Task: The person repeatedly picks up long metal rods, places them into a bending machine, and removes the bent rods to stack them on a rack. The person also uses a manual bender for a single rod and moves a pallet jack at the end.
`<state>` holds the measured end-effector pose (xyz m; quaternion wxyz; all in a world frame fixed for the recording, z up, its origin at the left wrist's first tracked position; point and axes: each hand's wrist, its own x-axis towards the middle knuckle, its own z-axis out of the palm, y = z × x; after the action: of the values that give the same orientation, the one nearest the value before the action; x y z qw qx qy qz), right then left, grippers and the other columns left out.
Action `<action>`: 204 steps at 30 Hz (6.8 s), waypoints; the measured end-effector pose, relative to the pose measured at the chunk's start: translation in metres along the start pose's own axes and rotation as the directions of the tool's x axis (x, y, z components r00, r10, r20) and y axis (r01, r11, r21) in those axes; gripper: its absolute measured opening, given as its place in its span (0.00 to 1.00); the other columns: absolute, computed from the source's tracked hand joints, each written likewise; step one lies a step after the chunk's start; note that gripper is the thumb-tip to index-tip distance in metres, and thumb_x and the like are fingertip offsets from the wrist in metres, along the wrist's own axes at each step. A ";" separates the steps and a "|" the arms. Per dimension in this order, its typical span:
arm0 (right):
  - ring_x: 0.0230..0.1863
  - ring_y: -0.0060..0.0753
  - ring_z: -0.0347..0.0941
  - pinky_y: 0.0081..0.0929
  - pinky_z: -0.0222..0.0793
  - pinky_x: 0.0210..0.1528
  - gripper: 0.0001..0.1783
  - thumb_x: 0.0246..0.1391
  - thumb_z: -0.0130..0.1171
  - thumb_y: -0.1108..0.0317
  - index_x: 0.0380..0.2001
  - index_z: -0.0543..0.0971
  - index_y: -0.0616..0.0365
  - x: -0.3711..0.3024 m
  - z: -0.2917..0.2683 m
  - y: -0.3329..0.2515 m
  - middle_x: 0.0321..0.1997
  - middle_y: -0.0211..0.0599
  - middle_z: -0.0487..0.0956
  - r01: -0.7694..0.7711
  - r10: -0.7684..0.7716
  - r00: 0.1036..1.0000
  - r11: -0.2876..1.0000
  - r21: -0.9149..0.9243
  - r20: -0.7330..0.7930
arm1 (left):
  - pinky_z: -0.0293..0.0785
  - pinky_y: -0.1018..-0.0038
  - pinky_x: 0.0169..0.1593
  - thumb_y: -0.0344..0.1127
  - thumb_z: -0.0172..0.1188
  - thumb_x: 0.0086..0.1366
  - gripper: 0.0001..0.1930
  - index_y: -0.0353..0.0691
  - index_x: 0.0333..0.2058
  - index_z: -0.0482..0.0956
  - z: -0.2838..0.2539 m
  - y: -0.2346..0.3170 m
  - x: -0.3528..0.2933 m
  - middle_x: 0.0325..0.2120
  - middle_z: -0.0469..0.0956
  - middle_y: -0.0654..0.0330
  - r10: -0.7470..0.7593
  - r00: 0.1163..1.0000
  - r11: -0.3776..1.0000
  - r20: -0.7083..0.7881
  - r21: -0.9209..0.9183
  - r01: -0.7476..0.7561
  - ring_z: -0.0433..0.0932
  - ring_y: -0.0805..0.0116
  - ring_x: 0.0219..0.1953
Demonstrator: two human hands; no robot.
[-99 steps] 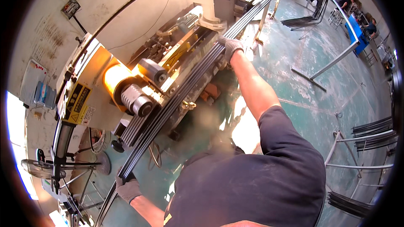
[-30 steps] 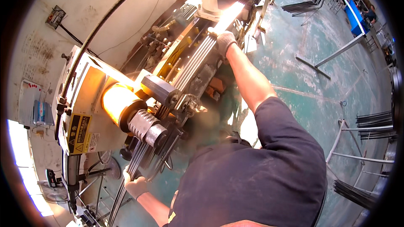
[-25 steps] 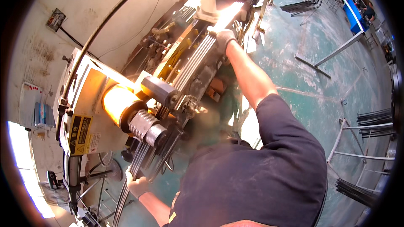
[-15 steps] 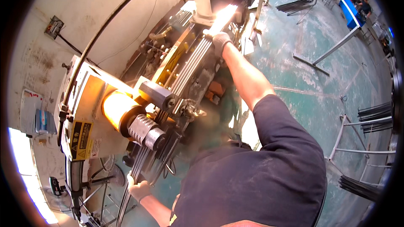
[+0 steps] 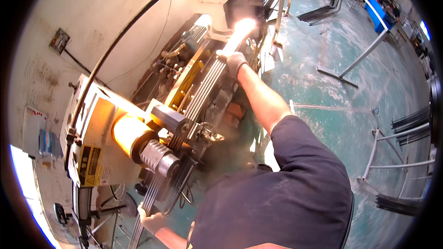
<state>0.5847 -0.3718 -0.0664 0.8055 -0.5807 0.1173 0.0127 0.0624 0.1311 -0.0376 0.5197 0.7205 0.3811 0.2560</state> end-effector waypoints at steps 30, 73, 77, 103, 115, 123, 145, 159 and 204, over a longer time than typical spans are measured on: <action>0.23 0.18 0.67 0.19 0.56 0.20 0.08 0.60 0.75 0.59 0.35 0.84 0.46 -0.030 0.027 0.029 0.30 0.19 0.79 -0.141 0.144 0.990 0.984 0.106 -0.014 | 0.81 0.73 0.54 0.31 0.51 0.81 0.16 0.30 0.60 0.78 -0.003 -0.024 -0.012 0.51 0.82 0.56 -0.065 0.997 0.993 0.045 -0.099 0.069 0.82 0.69 0.49; 0.20 0.26 0.73 0.26 0.70 0.22 0.16 0.68 0.61 0.55 0.40 0.81 0.59 -0.009 -0.362 -0.067 0.26 0.34 0.78 -0.223 0.206 0.897 0.975 0.001 -0.390 | 0.76 0.63 0.35 0.37 0.62 0.61 0.08 0.43 0.33 0.87 0.597 -0.073 -0.138 0.30 0.86 0.53 -0.227 0.565 0.959 0.793 0.284 -0.014 0.86 0.57 0.33; 0.18 0.28 0.71 0.28 0.67 0.21 0.16 0.63 0.62 0.57 0.27 0.76 0.57 -0.020 -0.504 -0.047 0.22 0.35 0.75 -0.271 0.236 0.772 0.962 0.030 -0.590 | 0.77 0.68 0.40 0.34 0.68 0.60 0.09 0.39 0.38 0.89 0.716 -0.013 -0.211 0.32 0.87 0.61 -0.306 0.531 0.951 0.790 0.227 0.211 0.83 0.69 0.35; 0.28 0.29 0.79 0.26 0.76 0.29 0.15 0.65 0.65 0.57 0.43 0.81 0.59 0.451 -0.783 -0.279 0.32 0.36 0.82 -0.223 0.203 0.930 0.974 -0.033 -0.307 | 0.78 0.66 0.54 0.42 0.64 0.63 0.17 0.37 0.45 0.87 1.150 0.292 -0.415 0.41 0.87 0.50 -0.202 0.296 0.941 0.934 0.269 -0.206 0.85 0.58 0.46; 0.47 0.42 0.81 0.37 0.80 0.45 0.41 0.61 0.63 0.31 0.55 0.75 0.60 0.675 -0.564 -0.361 0.49 0.42 0.81 -0.327 0.280 0.922 0.933 0.149 0.266 | 0.78 0.73 0.43 0.36 0.66 0.64 0.10 0.38 0.41 0.88 1.294 0.217 -0.332 0.32 0.87 0.60 -0.002 0.700 0.950 0.714 0.219 -0.220 0.84 0.71 0.36; 0.32 0.35 0.83 0.35 0.87 0.33 0.11 0.64 0.68 0.65 0.42 0.81 0.61 0.726 -0.526 -0.348 0.35 0.37 0.84 -0.267 0.242 0.962 0.927 0.262 0.126 | 0.78 0.75 0.41 0.31 0.67 0.65 0.08 0.36 0.41 0.88 1.318 0.250 -0.314 0.31 0.86 0.62 -0.226 0.834 0.970 0.504 0.190 0.148 0.82 0.74 0.33; 0.28 0.33 0.85 0.31 0.81 0.33 0.17 0.54 0.76 0.61 0.36 0.87 0.67 0.808 -0.567 -0.327 0.30 0.40 0.87 -0.156 0.149 0.988 0.948 0.277 0.044 | 0.78 0.75 0.36 0.28 0.65 0.65 0.10 0.33 0.44 0.86 1.409 0.328 -0.336 0.30 0.85 0.60 -0.461 0.788 0.883 0.408 0.119 0.455 0.81 0.73 0.30; 0.30 0.33 0.85 0.32 0.79 0.37 0.26 0.50 0.77 0.52 0.34 0.88 0.69 0.858 -0.608 -0.365 0.31 0.43 0.88 -0.239 0.243 0.970 0.958 0.158 -0.007 | 0.80 0.75 0.49 0.26 0.62 0.69 0.08 0.31 0.44 0.85 1.459 0.506 -0.320 0.36 0.86 0.59 -0.156 0.632 0.984 0.759 0.063 0.168 0.84 0.72 0.40; 0.26 0.49 0.85 0.45 0.85 0.26 0.16 0.59 0.69 0.66 0.40 0.82 0.72 1.053 -0.769 -0.518 0.31 0.54 0.86 -0.315 0.323 0.937 0.946 0.082 -0.133 | 0.75 0.77 0.41 0.32 0.66 0.70 0.08 0.34 0.43 0.86 1.724 0.657 -0.202 0.32 0.85 0.66 -0.278 0.433 0.922 0.858 0.365 -0.130 0.78 0.78 0.34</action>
<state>1.5555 -1.3840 -0.0266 0.7991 -0.5290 0.2684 0.0974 1.4513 -1.0993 0.0215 0.5036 0.8126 0.1198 -0.2679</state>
